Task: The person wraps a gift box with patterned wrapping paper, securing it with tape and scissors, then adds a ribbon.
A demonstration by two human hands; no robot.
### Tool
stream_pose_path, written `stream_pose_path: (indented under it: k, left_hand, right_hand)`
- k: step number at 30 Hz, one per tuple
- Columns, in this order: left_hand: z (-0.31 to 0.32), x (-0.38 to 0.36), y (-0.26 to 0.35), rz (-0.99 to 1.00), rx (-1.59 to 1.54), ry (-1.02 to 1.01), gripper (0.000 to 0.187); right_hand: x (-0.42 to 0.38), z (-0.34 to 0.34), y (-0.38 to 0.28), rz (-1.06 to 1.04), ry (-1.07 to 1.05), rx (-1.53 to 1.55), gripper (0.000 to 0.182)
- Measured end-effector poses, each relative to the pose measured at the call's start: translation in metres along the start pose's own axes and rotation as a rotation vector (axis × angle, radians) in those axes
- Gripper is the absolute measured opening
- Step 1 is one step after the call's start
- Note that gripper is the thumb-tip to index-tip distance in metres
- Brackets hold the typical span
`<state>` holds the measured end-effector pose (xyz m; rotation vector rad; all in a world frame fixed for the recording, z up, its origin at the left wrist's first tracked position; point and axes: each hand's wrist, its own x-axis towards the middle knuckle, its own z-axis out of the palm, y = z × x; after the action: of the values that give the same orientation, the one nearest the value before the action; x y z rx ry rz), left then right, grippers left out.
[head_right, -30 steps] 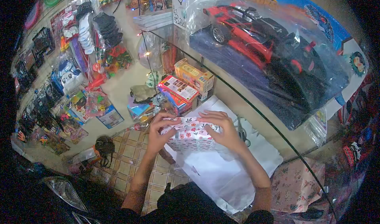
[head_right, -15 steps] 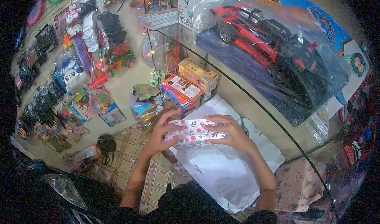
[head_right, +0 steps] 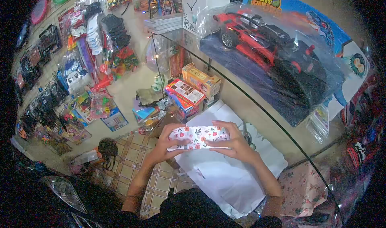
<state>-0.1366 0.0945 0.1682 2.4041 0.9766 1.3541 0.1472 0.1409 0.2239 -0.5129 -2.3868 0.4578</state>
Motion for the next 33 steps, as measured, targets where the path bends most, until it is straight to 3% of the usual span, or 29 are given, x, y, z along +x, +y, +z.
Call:
stream_pose_path:
  k: [5, 9, 12, 16, 23, 24, 26, 29, 30, 33]
  left_hand:
    - [0.011, -0.003, 0.004, 0.068, 0.151, 0.051, 0.037]
    - [0.046, -0.018, -0.028, 0.165, 0.284, 0.141, 0.034]
    - [0.069, -0.039, -0.040, 0.187, 0.359, 0.155, 0.033]
    - [0.091, -0.063, -0.046, 0.236, 0.390, 0.124, 0.030]
    - [0.107, -0.089, -0.056, 0.238, 0.382, -0.024, 0.033]
    - [0.110, -0.095, -0.062, 0.235, 0.376, -0.055, 0.034]
    - [0.113, -0.108, -0.073, 0.211, 0.442, -0.121, 0.032]
    - [0.118, -0.108, -0.054, 0.098, 0.463, -0.101, 0.032]
    - [0.120, -0.106, -0.045, 0.048, 0.458, -0.076, 0.032]
    - [0.127, -0.111, -0.030, -0.059, 0.564, -0.046, 0.038]
  right_hand:
    - [-0.012, 0.003, 0.003, -0.201, 0.028, -0.352, 0.031]
    - [-0.033, 0.025, 0.021, -0.252, 0.039, -0.523, 0.030]
    - [-0.048, 0.043, 0.033, -0.280, 0.141, -0.477, 0.028]
    - [-0.074, 0.063, 0.039, -0.108, 0.110, -0.389, 0.025]
    - [-0.102, 0.078, 0.045, -0.115, 0.026, -0.520, 0.026]
    - [-0.107, 0.083, 0.049, -0.034, 0.007, -0.393, 0.027]
    - [-0.118, 0.093, 0.060, 0.131, -0.034, -0.142, 0.028]
    - [-0.111, 0.083, 0.052, -0.054, -0.002, -0.228, 0.032]
    - [-0.111, 0.084, 0.050, 0.018, 0.039, -0.123, 0.028]
    - [-0.112, 0.070, 0.054, 0.048, 0.241, -0.248, 0.022]
